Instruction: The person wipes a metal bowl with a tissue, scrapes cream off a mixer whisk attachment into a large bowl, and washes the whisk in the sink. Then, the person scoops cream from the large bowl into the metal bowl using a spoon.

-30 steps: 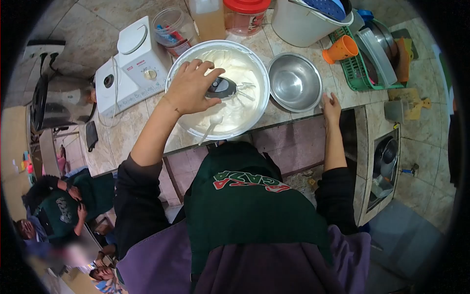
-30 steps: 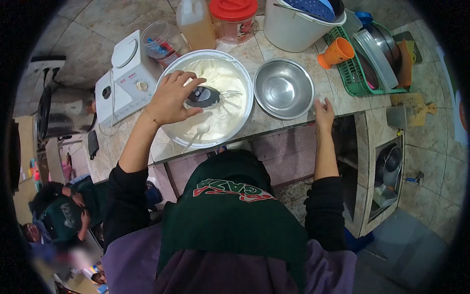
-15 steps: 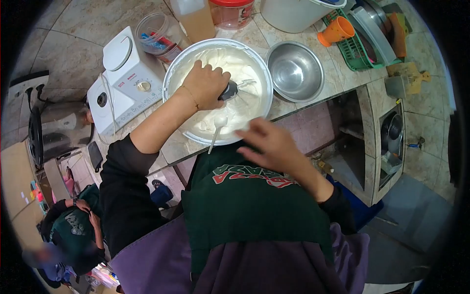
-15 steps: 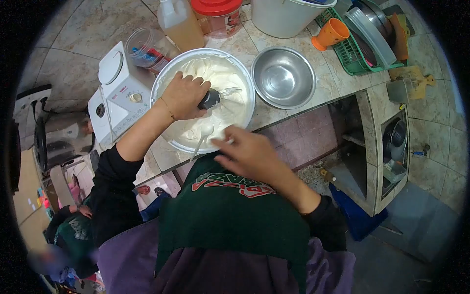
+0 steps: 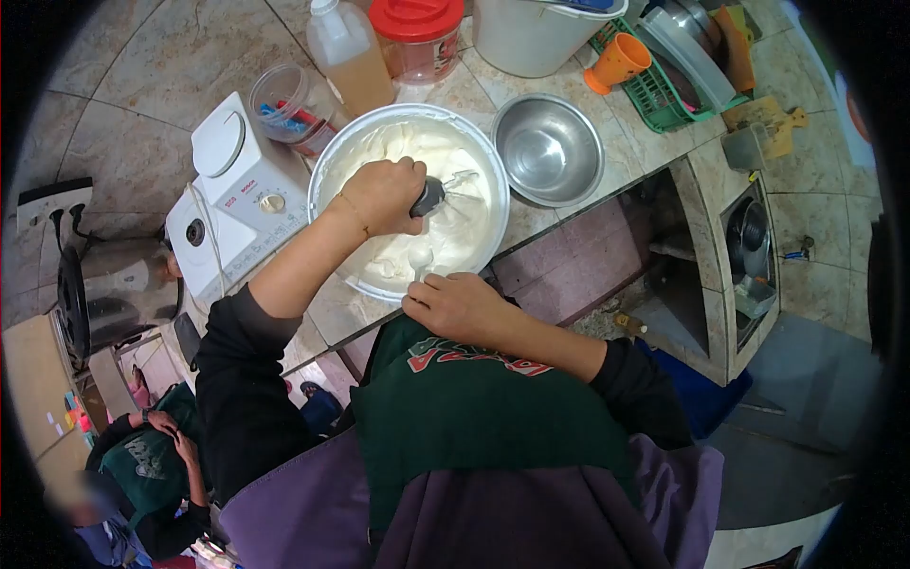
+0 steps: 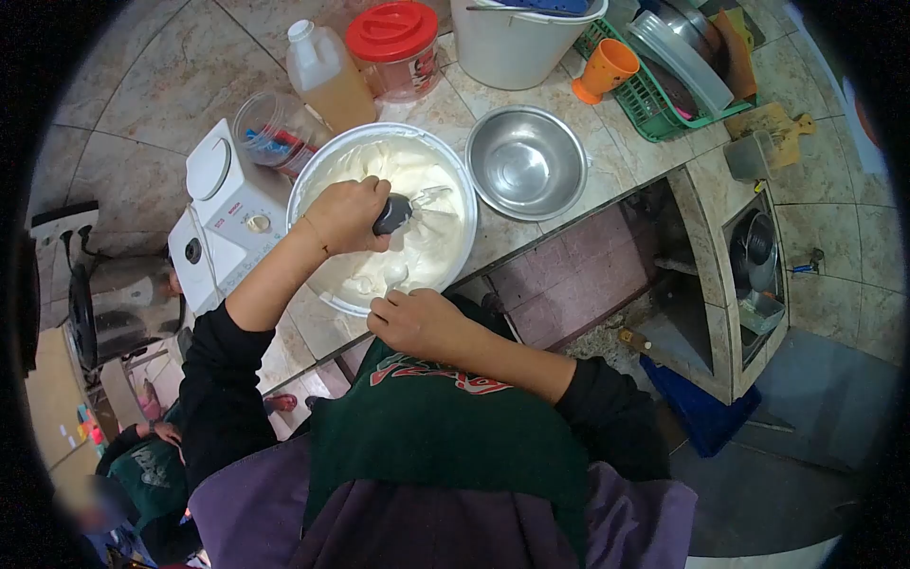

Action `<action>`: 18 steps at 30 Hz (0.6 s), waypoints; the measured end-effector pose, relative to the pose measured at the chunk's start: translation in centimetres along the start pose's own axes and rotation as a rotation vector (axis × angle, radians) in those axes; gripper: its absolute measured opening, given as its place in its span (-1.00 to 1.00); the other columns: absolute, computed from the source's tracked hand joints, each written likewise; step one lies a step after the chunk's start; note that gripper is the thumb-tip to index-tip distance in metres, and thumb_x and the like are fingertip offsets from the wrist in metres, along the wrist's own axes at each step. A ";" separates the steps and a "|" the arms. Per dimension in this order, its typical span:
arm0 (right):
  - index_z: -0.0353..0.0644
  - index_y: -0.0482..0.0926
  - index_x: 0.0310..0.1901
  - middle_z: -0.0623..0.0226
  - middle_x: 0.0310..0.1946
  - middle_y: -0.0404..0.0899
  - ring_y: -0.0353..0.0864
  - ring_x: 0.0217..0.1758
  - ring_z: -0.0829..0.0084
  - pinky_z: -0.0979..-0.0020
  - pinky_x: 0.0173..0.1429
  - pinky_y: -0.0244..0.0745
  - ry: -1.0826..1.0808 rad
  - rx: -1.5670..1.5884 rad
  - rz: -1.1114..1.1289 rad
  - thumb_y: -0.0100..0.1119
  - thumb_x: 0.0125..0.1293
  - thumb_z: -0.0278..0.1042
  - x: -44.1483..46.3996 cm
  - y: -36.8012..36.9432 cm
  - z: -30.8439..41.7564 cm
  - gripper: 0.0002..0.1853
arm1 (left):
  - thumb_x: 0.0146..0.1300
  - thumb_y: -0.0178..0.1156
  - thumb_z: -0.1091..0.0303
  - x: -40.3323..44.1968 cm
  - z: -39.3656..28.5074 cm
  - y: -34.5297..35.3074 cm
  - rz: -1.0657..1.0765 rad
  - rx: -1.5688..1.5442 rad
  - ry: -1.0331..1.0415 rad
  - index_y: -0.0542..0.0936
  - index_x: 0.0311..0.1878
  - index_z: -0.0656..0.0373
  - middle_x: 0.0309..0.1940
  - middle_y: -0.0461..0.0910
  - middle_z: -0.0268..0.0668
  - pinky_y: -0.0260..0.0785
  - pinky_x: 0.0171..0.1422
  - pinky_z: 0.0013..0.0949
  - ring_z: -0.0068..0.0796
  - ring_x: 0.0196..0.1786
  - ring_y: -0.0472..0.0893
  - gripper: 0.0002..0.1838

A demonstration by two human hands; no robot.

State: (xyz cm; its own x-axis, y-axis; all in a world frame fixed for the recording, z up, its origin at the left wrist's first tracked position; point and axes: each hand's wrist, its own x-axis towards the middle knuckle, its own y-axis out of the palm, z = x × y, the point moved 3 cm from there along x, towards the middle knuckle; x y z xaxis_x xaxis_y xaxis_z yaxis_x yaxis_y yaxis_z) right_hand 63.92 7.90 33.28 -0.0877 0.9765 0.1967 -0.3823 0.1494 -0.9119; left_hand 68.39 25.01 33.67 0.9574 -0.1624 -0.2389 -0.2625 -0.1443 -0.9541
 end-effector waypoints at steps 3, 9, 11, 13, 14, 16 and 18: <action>-0.14 0.48 -0.19 0.39 -0.36 0.42 0.55 -0.33 0.45 0.46 -0.37 0.50 0.042 -0.043 -0.044 0.10 0.05 -0.36 -0.9 -2.1 -0.3 -0.76 | -0.19 0.39 0.06 -0.2 0.2 -0.5 -0.057 0.009 0.020 0.44 -0.26 0.30 -0.37 0.54 -0.03 0.52 -0.26 -0.15 -0.03 -0.35 0.62 -0.44; -0.22 0.43 -0.29 0.27 -0.39 0.47 0.61 -0.33 0.30 0.33 -0.32 0.54 0.240 0.101 -0.105 0.07 0.10 -0.43 -3.6 -4.7 -1.0 -0.86 | -0.21 0.39 -0.04 -1.3 -0.2 -2.9 -0.072 0.056 -0.009 0.46 -0.27 0.29 -0.38 0.56 -0.06 0.52 -0.27 -0.16 -0.08 -0.37 0.63 -0.40; -0.24 0.43 -0.29 0.24 -0.39 0.49 0.62 -0.31 0.27 0.31 -0.31 0.55 0.263 0.100 -0.098 0.06 0.11 -0.44 -4.3 -5.0 -1.3 -0.87 | -0.21 0.40 -0.04 -1.9 -0.2 -3.4 -0.079 0.070 -0.023 0.48 -0.26 0.29 -0.38 0.57 -0.08 0.52 -0.25 -0.17 -0.10 -0.36 0.65 -0.40; -0.23 0.44 -0.29 0.22 -0.40 0.50 0.63 -0.31 0.26 0.31 -0.32 0.55 0.346 0.051 -0.050 0.06 0.12 -0.45 -4.8 -4.9 -1.6 -0.88 | -0.21 0.36 -0.05 -2.5 0.0 -3.7 -0.119 0.014 -0.044 0.46 -0.27 0.29 -0.37 0.56 -0.05 0.50 -0.27 -0.14 -0.04 -0.36 0.63 -0.40; -0.23 0.44 -0.29 0.22 -0.40 0.50 0.63 -0.31 0.26 0.31 -0.32 0.55 0.346 0.044 -0.055 0.06 0.12 -0.45 -4.8 -5.1 -1.7 -0.88 | -0.22 0.37 -0.04 -2.9 0.1 -4.1 -0.142 -0.009 -0.056 0.46 -0.25 0.28 -0.37 0.55 -0.04 0.49 -0.27 -0.13 -0.02 -0.34 0.62 -0.40; -0.22 0.45 -0.28 0.23 -0.42 0.52 0.63 -0.33 0.25 0.30 -0.35 0.55 0.399 -0.044 0.003 0.05 0.14 -0.45 -4.9 -5.0 -1.7 -0.89 | -0.23 0.38 -0.03 -3.6 0.6 -4.7 -0.211 -0.040 -0.057 0.46 -0.25 0.27 -0.37 0.55 -0.03 0.48 -0.28 -0.12 -0.01 -0.35 0.62 -0.40; -0.22 0.45 -0.28 0.24 -0.43 0.53 0.63 -0.34 0.25 0.30 -0.36 0.55 0.426 -0.072 0.020 0.05 0.13 -0.44 -4.6 -5.6 -1.7 -0.88 | -0.24 0.40 0.00 -4.5 0.9 -5.5 -0.284 -0.097 -0.107 0.47 -0.22 0.24 -0.36 0.55 0.00 0.46 -0.29 -0.10 0.01 -0.35 0.60 -0.40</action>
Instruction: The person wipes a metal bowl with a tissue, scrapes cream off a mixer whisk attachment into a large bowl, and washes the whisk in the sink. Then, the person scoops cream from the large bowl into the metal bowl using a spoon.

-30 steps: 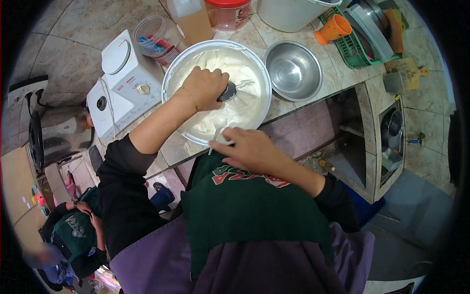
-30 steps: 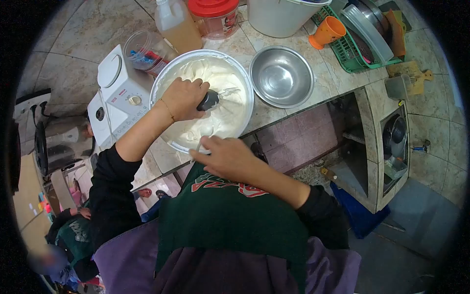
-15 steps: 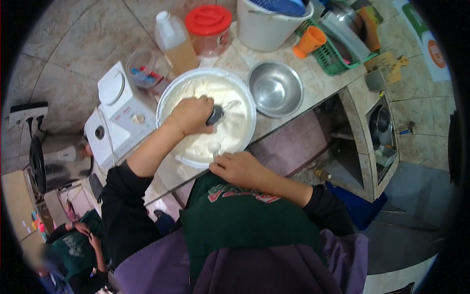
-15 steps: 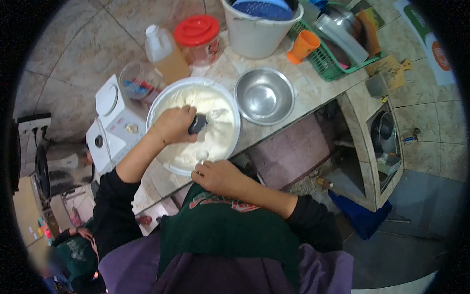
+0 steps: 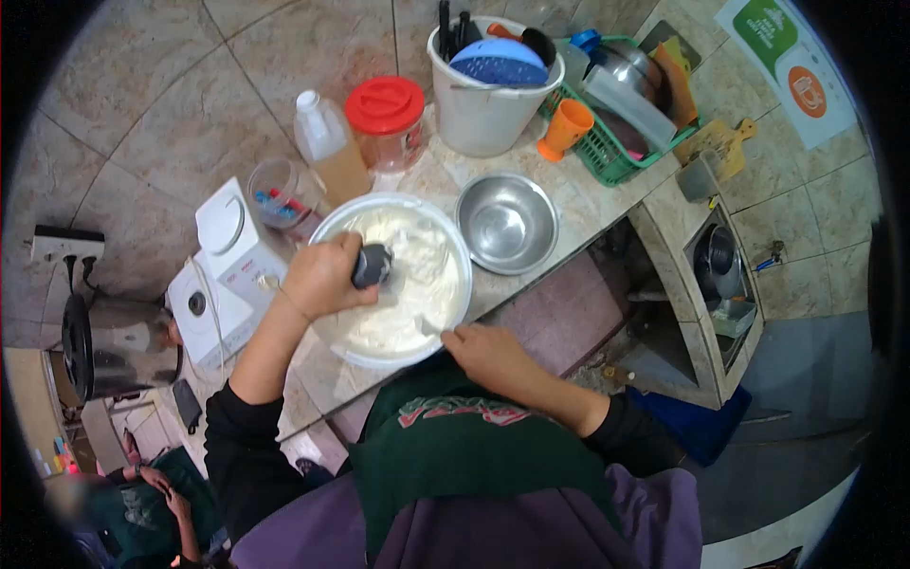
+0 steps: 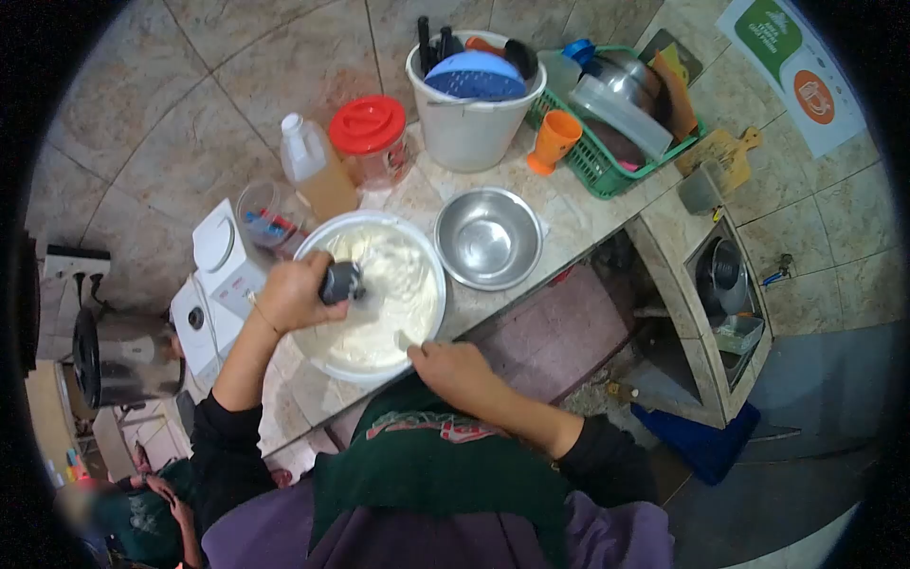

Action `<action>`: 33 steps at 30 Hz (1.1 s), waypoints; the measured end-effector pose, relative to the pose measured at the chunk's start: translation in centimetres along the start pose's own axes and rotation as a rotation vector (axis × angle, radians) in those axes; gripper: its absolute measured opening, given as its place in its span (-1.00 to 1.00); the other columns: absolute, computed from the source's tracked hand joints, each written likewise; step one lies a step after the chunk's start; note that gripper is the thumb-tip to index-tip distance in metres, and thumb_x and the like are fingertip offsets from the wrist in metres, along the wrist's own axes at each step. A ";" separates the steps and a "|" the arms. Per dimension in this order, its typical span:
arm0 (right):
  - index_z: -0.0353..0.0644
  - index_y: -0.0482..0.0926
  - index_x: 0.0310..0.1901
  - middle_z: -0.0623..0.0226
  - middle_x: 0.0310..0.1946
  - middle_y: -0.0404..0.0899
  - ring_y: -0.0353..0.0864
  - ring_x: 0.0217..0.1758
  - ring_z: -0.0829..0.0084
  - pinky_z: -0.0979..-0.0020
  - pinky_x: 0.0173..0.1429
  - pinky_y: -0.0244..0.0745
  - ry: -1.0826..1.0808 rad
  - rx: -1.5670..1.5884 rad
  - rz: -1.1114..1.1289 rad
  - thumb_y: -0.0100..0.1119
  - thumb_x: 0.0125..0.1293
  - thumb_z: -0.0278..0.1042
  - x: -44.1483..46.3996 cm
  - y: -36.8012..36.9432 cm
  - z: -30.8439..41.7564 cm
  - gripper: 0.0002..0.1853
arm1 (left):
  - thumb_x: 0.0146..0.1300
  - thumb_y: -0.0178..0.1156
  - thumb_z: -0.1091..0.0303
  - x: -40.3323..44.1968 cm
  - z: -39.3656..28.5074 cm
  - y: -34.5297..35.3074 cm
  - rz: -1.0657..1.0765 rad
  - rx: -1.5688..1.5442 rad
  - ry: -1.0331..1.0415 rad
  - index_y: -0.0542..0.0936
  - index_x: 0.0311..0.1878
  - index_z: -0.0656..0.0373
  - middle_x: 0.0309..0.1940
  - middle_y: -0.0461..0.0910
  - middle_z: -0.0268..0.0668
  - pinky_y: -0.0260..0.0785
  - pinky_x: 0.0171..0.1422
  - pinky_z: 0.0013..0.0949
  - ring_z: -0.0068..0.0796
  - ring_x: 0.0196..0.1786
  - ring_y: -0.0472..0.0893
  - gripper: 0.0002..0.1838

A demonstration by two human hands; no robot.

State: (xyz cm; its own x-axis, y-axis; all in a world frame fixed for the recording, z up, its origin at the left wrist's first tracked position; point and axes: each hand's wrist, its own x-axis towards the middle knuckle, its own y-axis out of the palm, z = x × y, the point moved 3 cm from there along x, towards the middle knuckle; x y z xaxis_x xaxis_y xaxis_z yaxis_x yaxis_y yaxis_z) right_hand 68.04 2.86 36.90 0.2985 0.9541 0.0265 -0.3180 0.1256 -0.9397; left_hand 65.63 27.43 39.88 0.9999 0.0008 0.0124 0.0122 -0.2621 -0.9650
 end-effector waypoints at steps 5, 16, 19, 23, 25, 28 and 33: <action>-0.18 0.47 -0.34 0.32 -0.45 0.53 0.62 -0.38 0.39 0.38 -0.43 0.53 -0.009 -0.194 0.015 0.09 0.09 -0.42 -0.1 1.0 -0.1 -0.91 | -0.21 0.40 0.08 -1.9 1.3 -1.5 -0.147 -0.116 -0.068 0.51 -0.16 0.30 -0.33 0.56 0.03 0.46 -0.16 -0.17 0.03 -0.27 0.59 -0.41; -0.12 0.41 -0.35 0.39 -0.50 0.45 0.57 -0.42 0.44 0.41 -0.43 0.47 -0.039 -0.330 -0.067 0.09 0.06 -0.40 -1.8 2.0 -1.7 -0.89 | -0.23 0.42 0.15 -5.2 0.5 -3.8 -0.453 -0.228 -0.170 0.54 -0.12 0.32 -0.28 0.60 -0.02 0.50 -0.15 -0.25 -0.07 -0.25 0.63 -0.42; -0.14 0.40 -0.34 0.34 -0.49 0.45 0.57 -0.44 0.40 0.38 -0.41 0.48 -0.033 -0.277 -0.096 0.08 0.06 -0.45 -2.1 1.8 -1.8 -0.89 | -0.22 0.43 0.15 -5.8 0.2 -3.9 -0.506 -0.240 -0.198 0.54 -0.12 0.32 -0.28 0.61 -0.03 0.50 -0.16 -0.27 -0.10 -0.26 0.64 -0.41; -0.20 0.42 -0.23 0.27 -0.44 0.46 0.57 -0.39 0.28 0.32 -0.36 0.50 0.023 -0.102 -0.227 0.05 0.13 -0.50 -2.3 0.1 -1.6 -0.85 | -0.22 0.44 0.17 -6.8 -0.1 -4.1 -0.563 -0.237 -0.234 0.54 -0.11 0.30 -0.27 0.62 -0.05 0.51 -0.16 -0.29 -0.12 -0.27 0.65 -0.42; -0.22 0.43 -0.17 0.24 -0.42 0.47 0.57 -0.36 0.24 0.29 -0.34 0.51 0.039 -0.049 -0.291 0.04 0.16 -0.51 -2.4 -0.3 -1.7 -0.82 | -0.22 0.45 0.18 -7.2 -0.5 -4.3 -0.598 -0.235 -0.232 0.55 -0.12 0.29 -0.27 0.62 -0.06 0.51 -0.16 -0.30 -0.14 -0.27 0.65 -0.43; -0.23 0.44 -0.08 0.22 -0.38 0.48 0.58 -0.31 0.21 0.27 -0.32 0.51 0.038 -0.044 -0.455 0.03 0.20 -0.49 -2.8 0.7 -2.7 -0.76 | -0.23 0.46 0.20 -7.6 -0.8 -4.5 -0.649 -0.235 -0.233 0.55 -0.13 0.28 -0.28 0.62 -0.07 0.51 -0.16 -0.31 -0.18 -0.27 0.66 -0.44; -0.23 0.45 -0.01 0.24 -0.36 0.50 0.59 -0.30 0.25 0.28 -0.30 0.52 0.135 -0.121 -0.207 0.00 0.21 -0.46 -3.1 4.9 -6.0 -0.70 | -0.24 0.46 0.23 -8.1 -1.3 -4.7 -0.702 -0.238 -0.259 0.55 -0.15 0.29 -0.30 0.62 -0.09 0.50 -0.16 -0.33 -0.21 -0.29 0.65 -0.46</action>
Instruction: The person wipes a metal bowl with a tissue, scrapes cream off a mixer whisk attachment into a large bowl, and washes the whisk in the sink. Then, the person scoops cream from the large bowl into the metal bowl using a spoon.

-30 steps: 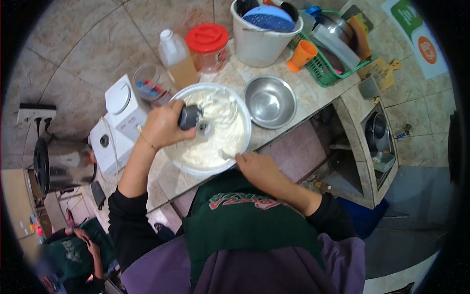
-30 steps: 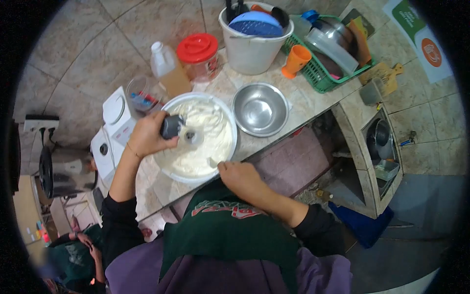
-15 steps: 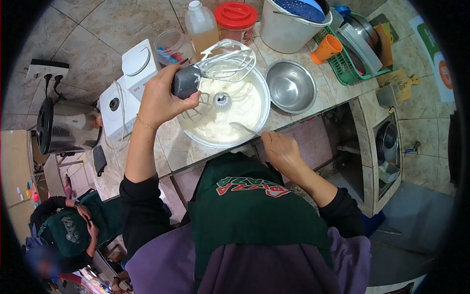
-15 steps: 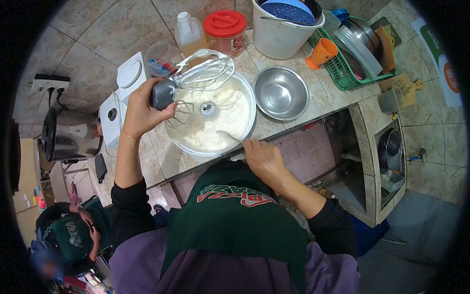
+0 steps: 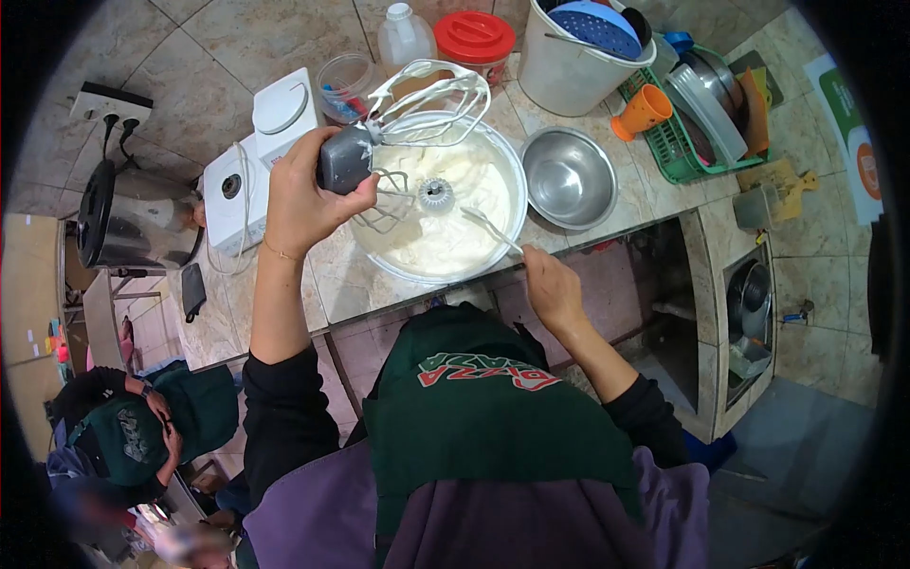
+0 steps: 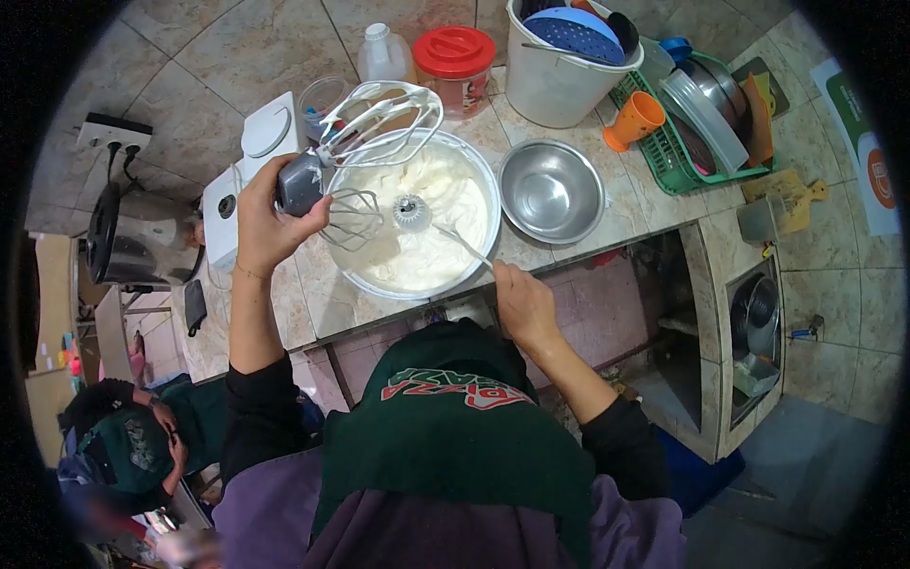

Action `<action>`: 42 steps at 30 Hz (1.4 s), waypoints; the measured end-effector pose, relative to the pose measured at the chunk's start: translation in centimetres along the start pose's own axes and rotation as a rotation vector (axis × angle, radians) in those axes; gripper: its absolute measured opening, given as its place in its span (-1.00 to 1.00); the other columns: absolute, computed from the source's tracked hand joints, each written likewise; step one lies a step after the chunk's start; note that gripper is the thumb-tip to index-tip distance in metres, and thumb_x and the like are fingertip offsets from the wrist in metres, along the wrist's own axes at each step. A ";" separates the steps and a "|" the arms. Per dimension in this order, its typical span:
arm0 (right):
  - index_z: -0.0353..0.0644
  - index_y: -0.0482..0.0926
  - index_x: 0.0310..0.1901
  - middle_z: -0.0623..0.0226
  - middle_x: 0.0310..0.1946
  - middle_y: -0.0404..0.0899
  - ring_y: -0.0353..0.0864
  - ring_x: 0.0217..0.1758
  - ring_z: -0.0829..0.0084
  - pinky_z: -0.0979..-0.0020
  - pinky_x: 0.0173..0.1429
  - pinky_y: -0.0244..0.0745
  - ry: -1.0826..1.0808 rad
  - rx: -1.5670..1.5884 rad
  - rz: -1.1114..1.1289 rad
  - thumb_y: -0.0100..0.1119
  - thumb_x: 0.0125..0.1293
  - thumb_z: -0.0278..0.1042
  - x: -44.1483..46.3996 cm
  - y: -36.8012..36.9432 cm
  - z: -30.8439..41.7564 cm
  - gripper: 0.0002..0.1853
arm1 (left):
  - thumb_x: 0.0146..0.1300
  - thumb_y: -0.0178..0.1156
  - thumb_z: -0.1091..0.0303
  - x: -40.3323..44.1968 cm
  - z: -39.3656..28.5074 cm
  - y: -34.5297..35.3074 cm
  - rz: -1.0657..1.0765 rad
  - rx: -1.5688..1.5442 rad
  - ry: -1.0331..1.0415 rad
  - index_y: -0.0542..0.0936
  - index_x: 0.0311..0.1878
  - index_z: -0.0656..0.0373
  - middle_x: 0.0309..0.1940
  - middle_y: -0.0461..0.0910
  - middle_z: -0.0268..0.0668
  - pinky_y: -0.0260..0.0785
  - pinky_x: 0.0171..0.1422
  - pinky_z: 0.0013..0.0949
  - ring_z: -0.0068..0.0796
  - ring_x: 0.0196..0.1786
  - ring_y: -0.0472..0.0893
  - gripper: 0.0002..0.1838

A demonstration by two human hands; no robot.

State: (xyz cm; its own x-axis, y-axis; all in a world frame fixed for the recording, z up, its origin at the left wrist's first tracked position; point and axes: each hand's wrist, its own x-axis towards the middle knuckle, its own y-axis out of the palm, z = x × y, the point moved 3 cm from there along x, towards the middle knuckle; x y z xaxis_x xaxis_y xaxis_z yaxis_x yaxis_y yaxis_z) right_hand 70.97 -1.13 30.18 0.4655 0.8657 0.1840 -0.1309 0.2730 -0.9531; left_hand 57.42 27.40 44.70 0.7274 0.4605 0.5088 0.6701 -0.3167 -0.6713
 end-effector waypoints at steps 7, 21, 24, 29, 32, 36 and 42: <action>-0.22 0.46 0.03 0.29 -0.41 0.47 0.59 -0.36 0.31 0.31 -0.35 0.51 -0.105 -0.015 -0.102 0.03 0.16 -0.46 0.3 -1.0 -0.4 -0.64 | -0.24 0.45 0.22 -0.8 0.3 -0.1 -0.070 -0.034 -0.033 0.54 -0.17 0.31 -0.33 0.61 -0.12 0.48 -0.19 -0.36 -0.26 -0.33 0.63 -0.47; -0.23 0.51 0.07 0.37 -0.53 0.37 0.49 -0.49 0.42 0.41 -0.43 0.41 -0.353 0.128 -0.275 0.19 0.05 -0.47 2.1 -5.8 3.2 -0.54 | -0.20 0.45 0.20 -1.9 -1.1 0.7 -0.136 0.010 -0.116 0.55 -0.19 0.37 -0.37 0.62 -0.07 0.49 -0.19 -0.35 -0.26 -0.33 0.65 -0.47; -0.25 0.50 0.07 0.40 -0.51 0.39 0.50 -0.49 0.44 0.42 -0.42 0.42 -0.417 0.053 -0.208 0.13 0.07 -0.45 3.3 -5.3 4.1 -0.55 | -0.21 0.45 0.20 -2.1 -2.1 1.1 -0.133 0.001 -0.085 0.54 -0.19 0.35 -0.35 0.61 -0.08 0.49 -0.19 -0.33 -0.21 -0.32 0.64 -0.47; -0.24 0.51 -0.05 0.40 -0.53 0.42 0.54 -0.52 0.43 0.43 -0.50 0.41 -0.359 0.016 -0.171 0.08 0.08 -0.45 4.6 -4.1 5.1 -0.66 | -0.24 0.46 0.23 -2.5 -3.6 1.2 -0.143 0.090 -0.002 0.52 -0.16 0.31 -0.32 0.59 -0.11 0.48 -0.20 -0.31 -0.19 -0.31 0.62 -0.45; -0.23 0.50 -0.16 0.38 -0.57 0.42 0.55 -0.56 0.40 0.43 -0.55 0.40 -0.348 0.059 -0.116 0.09 0.08 -0.46 4.8 -4.2 5.1 -0.75 | -0.25 0.47 0.25 -2.9 -3.7 1.2 -0.160 0.104 0.030 0.52 -0.15 0.30 -0.31 0.58 -0.13 0.48 -0.20 -0.32 -0.20 -0.31 0.61 -0.45; -0.21 0.46 -0.29 0.35 -0.62 0.42 0.56 -0.59 0.37 0.39 -0.58 0.41 -0.407 0.149 -0.183 0.10 0.08 -0.47 6.2 -6.2 5.0 -0.87 | -0.26 0.47 0.25 -3.2 -3.8 1.3 -0.175 0.084 0.086 0.51 -0.15 0.30 -0.32 0.56 -0.14 0.46 -0.20 -0.33 -0.21 -0.32 0.60 -0.44; -0.24 0.50 -0.20 0.36 -0.57 0.43 0.55 -0.61 0.39 0.42 -0.55 0.43 -0.425 0.140 -0.095 0.11 0.05 -0.46 6.3 -5.1 4.8 -0.77 | -0.26 0.46 0.26 -3.5 -3.6 1.6 -0.180 0.062 0.106 0.50 -0.13 0.30 -0.35 0.54 -0.14 0.45 -0.21 -0.35 -0.21 -0.34 0.58 -0.43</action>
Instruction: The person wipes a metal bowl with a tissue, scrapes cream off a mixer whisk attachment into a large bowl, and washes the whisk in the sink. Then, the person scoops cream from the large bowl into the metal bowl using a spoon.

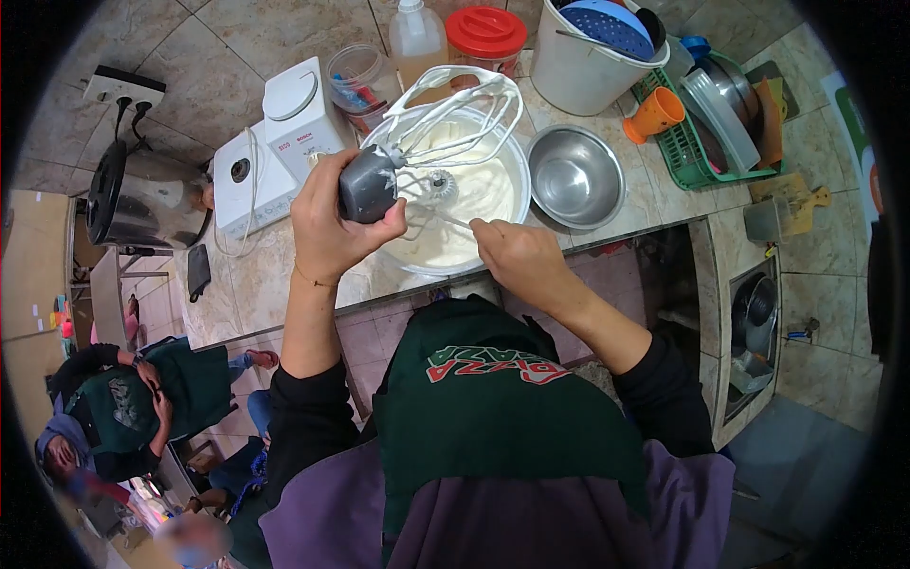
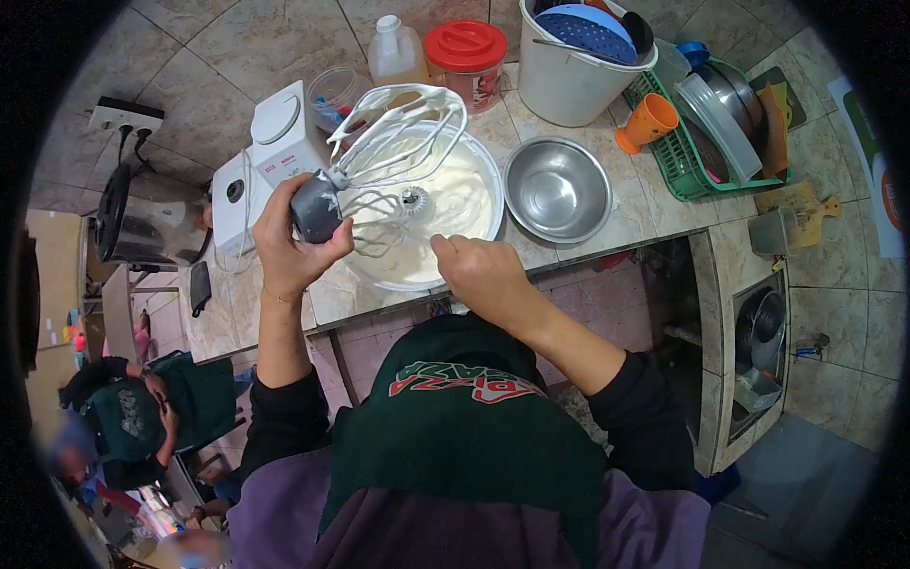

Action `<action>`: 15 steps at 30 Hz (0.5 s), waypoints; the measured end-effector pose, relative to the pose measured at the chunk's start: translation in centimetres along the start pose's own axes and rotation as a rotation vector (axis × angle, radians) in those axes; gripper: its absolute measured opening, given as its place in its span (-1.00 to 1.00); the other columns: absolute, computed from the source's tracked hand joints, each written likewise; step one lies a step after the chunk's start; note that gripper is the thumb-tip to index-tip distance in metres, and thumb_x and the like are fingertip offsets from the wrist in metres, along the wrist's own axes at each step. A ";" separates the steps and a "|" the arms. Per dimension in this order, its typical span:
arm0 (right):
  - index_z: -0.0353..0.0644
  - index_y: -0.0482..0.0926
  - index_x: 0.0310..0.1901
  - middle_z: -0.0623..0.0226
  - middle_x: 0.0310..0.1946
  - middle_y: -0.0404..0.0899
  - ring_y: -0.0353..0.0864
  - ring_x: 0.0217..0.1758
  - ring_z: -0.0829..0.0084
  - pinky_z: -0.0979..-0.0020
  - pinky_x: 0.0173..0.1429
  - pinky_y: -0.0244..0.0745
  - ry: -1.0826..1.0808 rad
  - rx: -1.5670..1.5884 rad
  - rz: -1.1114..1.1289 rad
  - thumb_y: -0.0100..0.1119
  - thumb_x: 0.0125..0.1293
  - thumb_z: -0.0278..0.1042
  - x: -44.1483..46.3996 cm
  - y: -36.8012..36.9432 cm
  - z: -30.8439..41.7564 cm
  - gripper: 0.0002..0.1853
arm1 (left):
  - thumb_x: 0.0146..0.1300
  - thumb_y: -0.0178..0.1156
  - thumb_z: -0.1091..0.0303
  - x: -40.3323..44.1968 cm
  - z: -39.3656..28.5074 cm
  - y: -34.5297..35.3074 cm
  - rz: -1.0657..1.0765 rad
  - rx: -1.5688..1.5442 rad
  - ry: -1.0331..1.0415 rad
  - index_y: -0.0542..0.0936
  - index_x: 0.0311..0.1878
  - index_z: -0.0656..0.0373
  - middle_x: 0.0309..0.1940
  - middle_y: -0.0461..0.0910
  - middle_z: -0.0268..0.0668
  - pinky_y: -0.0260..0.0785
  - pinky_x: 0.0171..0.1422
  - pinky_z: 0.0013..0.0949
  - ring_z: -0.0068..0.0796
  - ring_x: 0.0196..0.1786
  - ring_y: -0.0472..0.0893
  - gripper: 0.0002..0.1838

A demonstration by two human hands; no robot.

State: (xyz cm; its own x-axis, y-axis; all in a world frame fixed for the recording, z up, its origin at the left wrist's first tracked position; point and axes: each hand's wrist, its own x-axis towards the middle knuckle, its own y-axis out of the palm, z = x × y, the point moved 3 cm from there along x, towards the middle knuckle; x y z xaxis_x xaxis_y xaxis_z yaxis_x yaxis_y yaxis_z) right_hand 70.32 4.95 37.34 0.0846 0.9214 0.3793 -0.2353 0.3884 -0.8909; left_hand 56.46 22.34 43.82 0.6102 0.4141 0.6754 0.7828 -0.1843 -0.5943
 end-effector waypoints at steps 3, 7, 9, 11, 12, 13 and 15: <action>-0.26 0.50 -0.13 0.38 -0.55 0.43 0.55 -0.60 0.44 0.46 -0.53 0.43 -0.054 -0.066 -0.073 0.11 0.04 -0.44 0.7 -1.1 0.4 -0.70 | -0.26 0.46 0.25 -0.1 -0.3 -0.1 -0.016 0.012 0.021 0.50 -0.13 0.31 -0.35 0.54 -0.13 0.46 -0.21 -0.34 -0.20 -0.33 0.58 -0.42; -0.25 0.50 -0.14 0.41 -0.56 0.41 0.54 -0.58 0.48 0.48 -0.53 0.43 -0.023 -0.188 0.020 0.11 0.03 -0.41 0.4 -0.4 0.8 -0.70 | -0.27 0.46 0.25 0.0 -0.6 -0.2 -0.049 0.027 0.054 0.50 -0.13 0.32 -0.34 0.54 -0.13 0.46 -0.21 -0.34 -0.21 -0.33 0.59 -0.41; -0.24 0.54 -0.11 0.37 -0.55 0.46 0.54 -0.58 0.43 0.42 -0.55 0.40 -0.045 -0.083 -0.047 0.12 0.10 -0.44 0.9 -1.1 0.9 -0.72 | -0.27 0.46 0.25 0.0 -0.8 -0.2 -0.054 0.028 0.052 0.51 -0.13 0.32 -0.34 0.55 -0.13 0.47 -0.20 -0.35 -0.22 -0.32 0.59 -0.41; -0.24 0.54 -0.11 0.37 -0.56 0.46 0.55 -0.59 0.43 0.42 -0.55 0.40 -0.007 -0.112 -0.044 0.12 0.12 -0.44 0.3 -0.9 1.3 -0.73 | -0.27 0.46 0.26 -0.5 -1.3 -0.7 -0.055 0.037 0.041 0.51 -0.12 0.32 -0.34 0.55 -0.13 0.47 -0.20 -0.36 -0.23 -0.32 0.60 -0.41; -0.24 0.54 -0.11 0.37 -0.58 0.45 0.55 -0.59 0.43 0.41 -0.55 0.40 0.026 -0.150 -0.047 0.12 0.13 -0.44 0.3 -0.7 1.1 -0.73 | -0.27 0.46 0.26 -0.5 -1.3 -0.8 -0.064 0.047 0.037 0.51 -0.12 0.31 -0.33 0.56 -0.14 0.47 -0.20 -0.36 -0.24 -0.32 0.60 -0.42; -0.24 0.54 -0.11 0.37 -0.58 0.45 0.55 -0.59 0.43 0.41 -0.55 0.40 0.025 -0.148 -0.049 0.12 0.13 -0.44 0.3 -0.7 1.1 -0.73 | -0.27 0.46 0.26 -0.5 -1.4 -0.8 -0.064 0.050 0.038 0.51 -0.12 0.31 -0.33 0.56 -0.14 0.47 -0.20 -0.36 -0.24 -0.32 0.60 -0.42; -0.23 0.54 -0.12 0.37 -0.60 0.45 0.55 -0.59 0.42 0.41 -0.55 0.40 0.026 -0.095 0.035 0.14 0.14 -0.43 0.4 -0.5 1.1 -0.76 | -0.27 0.45 0.25 -0.5 -1.6 -0.9 -0.060 0.058 0.058 0.51 -0.12 0.31 -0.33 0.56 -0.14 0.48 -0.19 -0.36 -0.23 -0.32 0.60 -0.42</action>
State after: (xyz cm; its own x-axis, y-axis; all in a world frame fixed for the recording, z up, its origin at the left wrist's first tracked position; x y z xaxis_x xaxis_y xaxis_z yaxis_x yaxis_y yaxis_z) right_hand 69.37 5.14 38.22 0.1033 0.9339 0.3424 -0.1461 0.3548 -0.9235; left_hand 55.68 20.85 44.75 0.5697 0.3698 0.7340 0.8109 -0.1078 -0.5752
